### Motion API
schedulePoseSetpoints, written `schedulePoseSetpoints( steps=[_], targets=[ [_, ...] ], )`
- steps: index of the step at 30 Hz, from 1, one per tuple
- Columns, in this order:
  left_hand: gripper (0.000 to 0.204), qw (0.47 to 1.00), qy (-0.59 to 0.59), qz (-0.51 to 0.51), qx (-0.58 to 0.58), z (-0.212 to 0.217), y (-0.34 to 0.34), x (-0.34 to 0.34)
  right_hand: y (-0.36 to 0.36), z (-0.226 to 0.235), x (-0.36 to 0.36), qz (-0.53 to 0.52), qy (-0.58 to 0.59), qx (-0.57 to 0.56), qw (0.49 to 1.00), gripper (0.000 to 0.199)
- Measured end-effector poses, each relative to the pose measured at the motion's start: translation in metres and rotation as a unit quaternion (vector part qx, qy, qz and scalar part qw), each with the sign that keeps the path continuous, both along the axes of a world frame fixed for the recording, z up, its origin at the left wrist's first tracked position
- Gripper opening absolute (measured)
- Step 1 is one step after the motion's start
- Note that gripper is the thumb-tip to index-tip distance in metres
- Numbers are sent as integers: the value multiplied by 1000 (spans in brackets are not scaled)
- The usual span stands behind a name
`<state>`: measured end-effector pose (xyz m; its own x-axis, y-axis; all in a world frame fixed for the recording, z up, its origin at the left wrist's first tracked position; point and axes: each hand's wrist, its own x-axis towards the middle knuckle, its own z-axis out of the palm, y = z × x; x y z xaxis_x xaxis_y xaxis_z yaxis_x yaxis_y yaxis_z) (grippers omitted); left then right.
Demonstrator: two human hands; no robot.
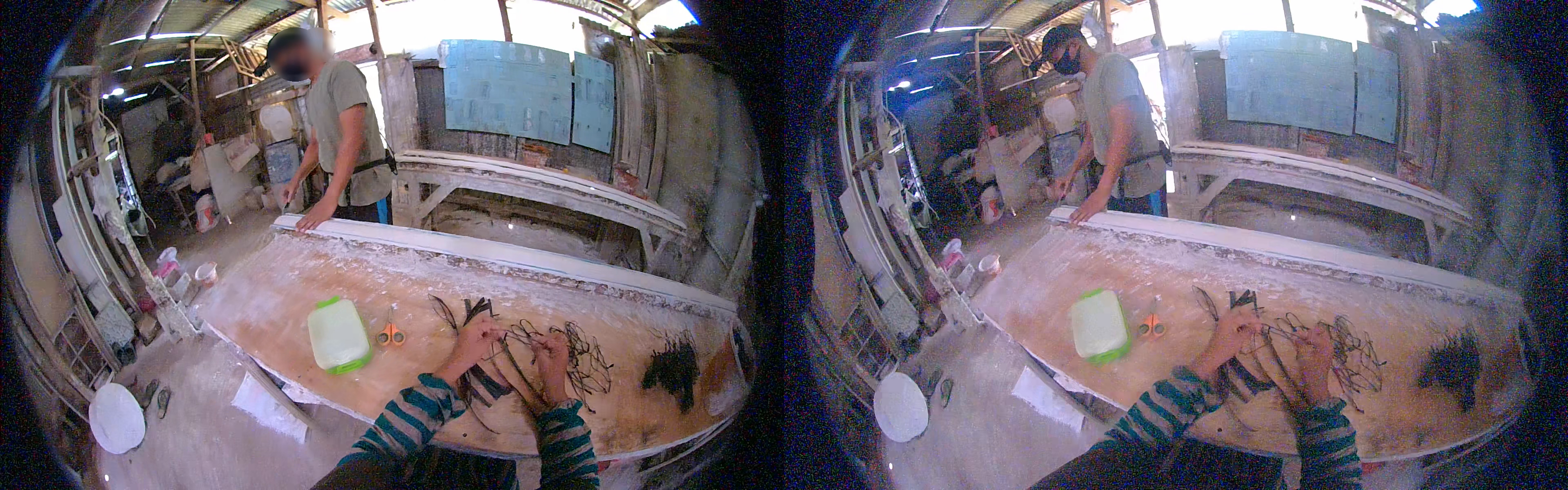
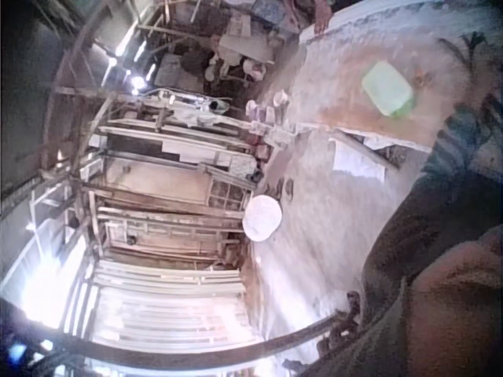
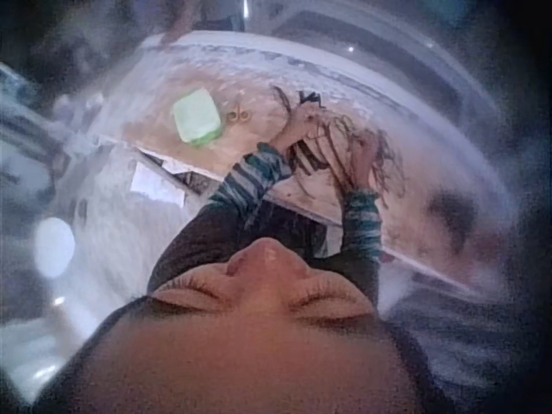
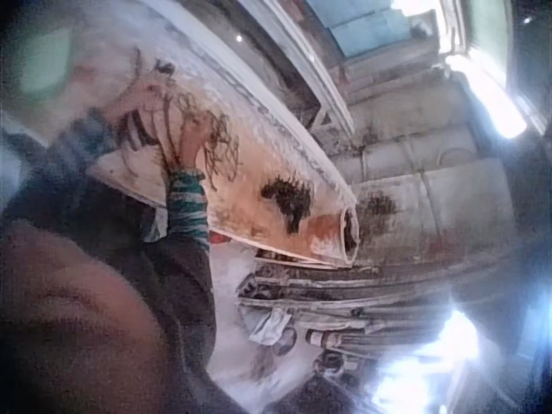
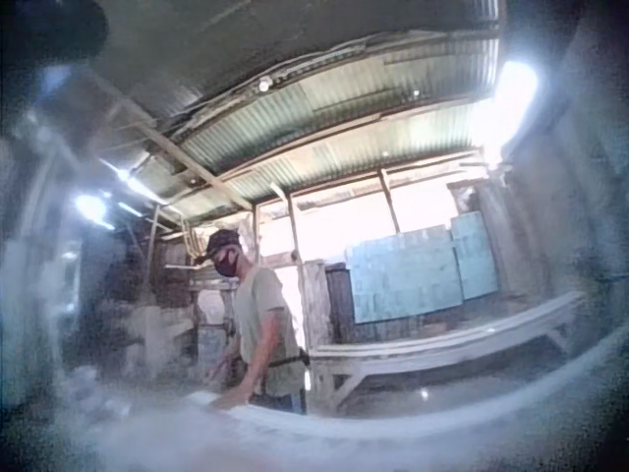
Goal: The person sorts and organizes thin black strips on a workbench, picking them up, separating them, and placing them into piles. A coworker in the background handles a long white board, moving it across the bench.
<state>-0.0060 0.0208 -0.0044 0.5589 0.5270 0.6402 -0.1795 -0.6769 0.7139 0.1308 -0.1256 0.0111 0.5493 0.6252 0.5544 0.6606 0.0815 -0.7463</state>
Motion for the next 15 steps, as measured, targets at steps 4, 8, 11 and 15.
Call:
schedulePoseSetpoints(
  steps=[4,8,11,15],
  targets=[
    [10,997,5,71,10,-7,18,-4,5,-10,-3,34,-62,-58,996,13],
    [8,994,17,104,41,-11,24,-6,7,-23,-6,31,-183,-9,983,11],
    [6,993,14,98,58,-13,25,-6,4,-14,-11,37,-228,-23,973,12],
    [5,994,-3,87,61,-15,25,-3,0,-5,-21,55,-228,-53,971,17]
  ],
)
